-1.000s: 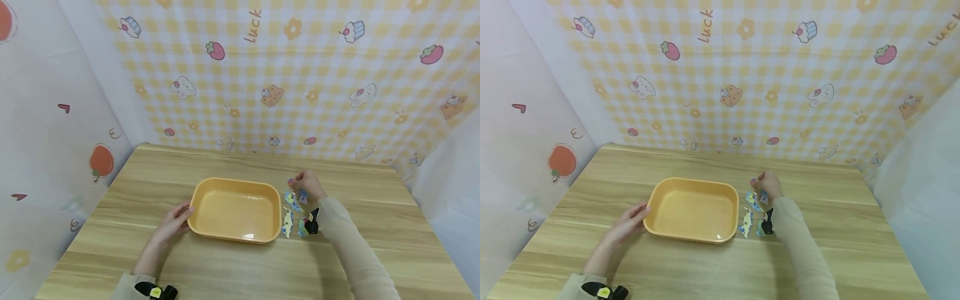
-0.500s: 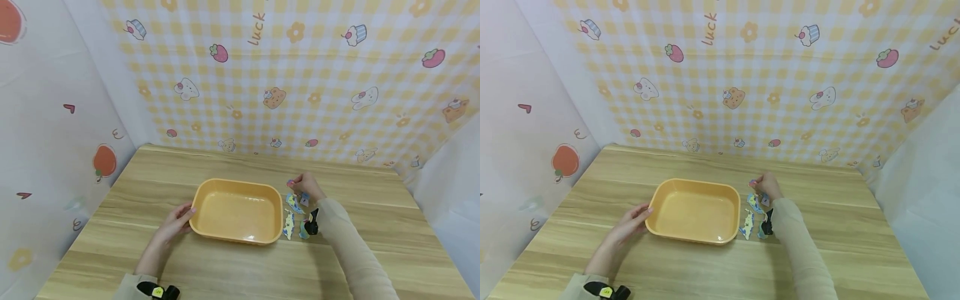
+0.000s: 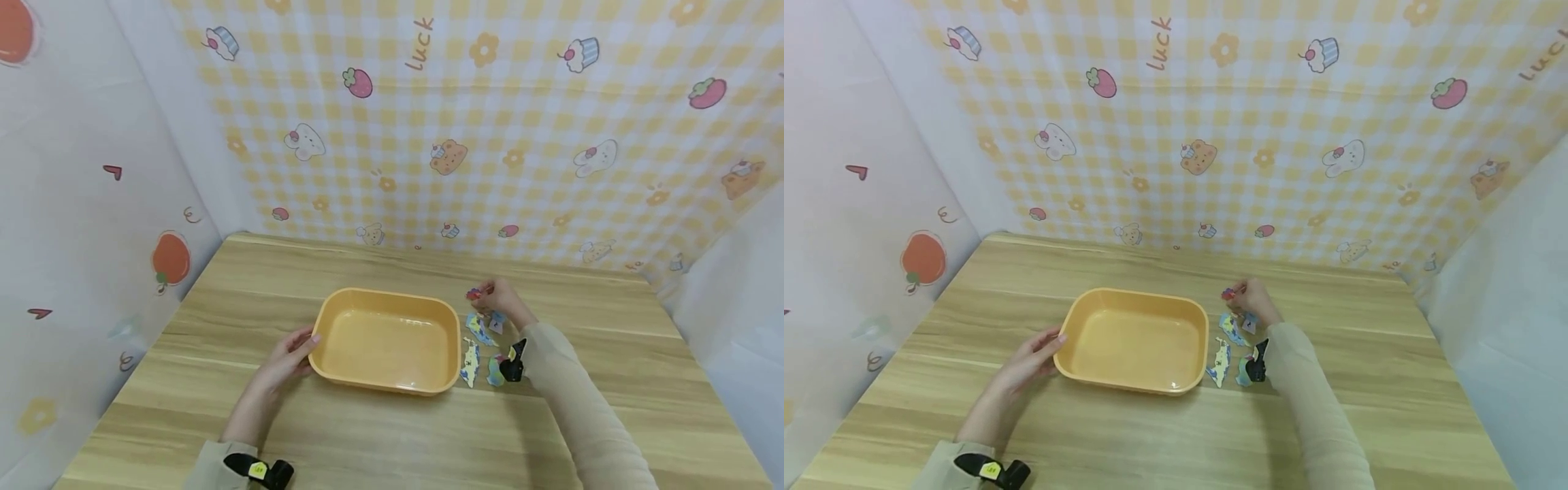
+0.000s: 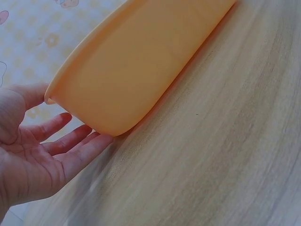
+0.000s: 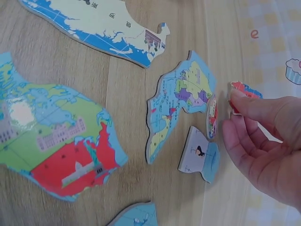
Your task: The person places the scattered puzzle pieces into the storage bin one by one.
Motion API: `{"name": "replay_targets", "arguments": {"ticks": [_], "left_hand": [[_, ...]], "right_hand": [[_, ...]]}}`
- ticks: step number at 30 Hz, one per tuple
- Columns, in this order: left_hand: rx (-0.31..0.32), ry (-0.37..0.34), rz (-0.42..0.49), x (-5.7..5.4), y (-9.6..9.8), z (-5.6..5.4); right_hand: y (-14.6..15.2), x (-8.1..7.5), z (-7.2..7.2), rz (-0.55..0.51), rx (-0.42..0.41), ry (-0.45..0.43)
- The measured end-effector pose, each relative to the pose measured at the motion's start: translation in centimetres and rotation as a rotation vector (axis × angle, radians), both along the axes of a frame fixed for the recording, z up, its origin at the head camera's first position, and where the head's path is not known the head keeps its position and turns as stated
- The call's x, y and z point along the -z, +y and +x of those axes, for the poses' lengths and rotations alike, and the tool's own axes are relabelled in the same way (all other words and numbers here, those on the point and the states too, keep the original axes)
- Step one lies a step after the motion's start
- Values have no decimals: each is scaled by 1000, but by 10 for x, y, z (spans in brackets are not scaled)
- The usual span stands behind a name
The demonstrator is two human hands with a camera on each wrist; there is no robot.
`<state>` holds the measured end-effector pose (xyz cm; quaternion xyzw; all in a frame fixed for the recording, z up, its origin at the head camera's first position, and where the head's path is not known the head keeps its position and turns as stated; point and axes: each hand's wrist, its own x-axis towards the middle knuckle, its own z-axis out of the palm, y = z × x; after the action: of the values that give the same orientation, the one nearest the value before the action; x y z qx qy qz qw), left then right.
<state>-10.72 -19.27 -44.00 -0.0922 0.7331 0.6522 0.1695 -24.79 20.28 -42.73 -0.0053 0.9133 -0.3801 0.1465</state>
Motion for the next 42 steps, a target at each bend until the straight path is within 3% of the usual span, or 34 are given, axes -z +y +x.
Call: {"name": "replay_targets", "arguments": {"ticks": [6, 19, 42], "left_hand": [[-2, -6, -2, -2, -1, 0], [5, -23, 7, 0, -1, -2], [-22, -13, 10, 1, 0, -1]], "right_hand": [[6, -4, 1, -60, -47, -39], [8, -14, 3, -146, -56, -95], [-15, -34, 6, -163, -182, -61]]}}
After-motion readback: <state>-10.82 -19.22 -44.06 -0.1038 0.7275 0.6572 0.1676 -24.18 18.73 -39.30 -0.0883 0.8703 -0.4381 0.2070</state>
